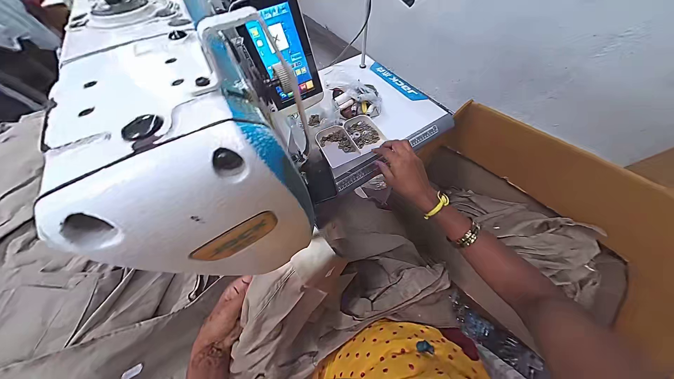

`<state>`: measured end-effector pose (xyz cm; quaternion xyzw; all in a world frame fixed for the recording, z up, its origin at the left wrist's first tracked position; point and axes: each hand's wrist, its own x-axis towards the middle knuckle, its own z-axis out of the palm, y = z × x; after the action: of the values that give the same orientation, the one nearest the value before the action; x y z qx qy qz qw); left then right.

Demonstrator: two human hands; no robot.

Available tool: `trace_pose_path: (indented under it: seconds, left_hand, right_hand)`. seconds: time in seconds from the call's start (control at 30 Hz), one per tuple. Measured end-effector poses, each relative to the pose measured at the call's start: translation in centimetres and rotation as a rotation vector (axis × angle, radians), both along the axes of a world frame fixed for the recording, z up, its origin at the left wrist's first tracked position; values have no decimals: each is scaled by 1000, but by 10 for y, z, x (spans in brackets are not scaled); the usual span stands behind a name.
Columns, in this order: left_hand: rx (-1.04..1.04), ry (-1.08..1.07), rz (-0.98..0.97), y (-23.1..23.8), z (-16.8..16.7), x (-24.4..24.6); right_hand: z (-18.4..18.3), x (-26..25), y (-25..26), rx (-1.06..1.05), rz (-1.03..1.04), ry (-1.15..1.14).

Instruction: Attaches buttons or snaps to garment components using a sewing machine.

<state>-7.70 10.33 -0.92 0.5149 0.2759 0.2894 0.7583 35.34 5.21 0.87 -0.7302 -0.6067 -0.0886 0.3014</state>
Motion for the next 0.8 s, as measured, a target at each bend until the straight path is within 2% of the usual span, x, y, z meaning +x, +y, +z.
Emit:
trace_pose_path:
  seconds: [0.1,0.23,0.37,0.53,0.7,0.77,0.8]
  left_hand:
    - [-38,-109,-37,-10,4,7]
    - [-44,47,121,-4,-3,16]
    - [-6,89,140,15,-27,5]
    - [165,121,205,16,-25,-2]
    - [220,66,412,-2,-9,13]
    - [348,37,465,-25,-1,26]
    - [457,40,418,-41,-1,29]
  right_hand:
    - [-4,20,15,-24,-26,-60]
    - [-4,23,31,-57,13,-167]
    - [-5,26,40,-86,28,-180]
    - [-2,30,25,115,120,92]
    - [31,-22,12,111,230,457]
    - [43,-51,11,96,332,466]
    - [47,-65,10,106,397,429]
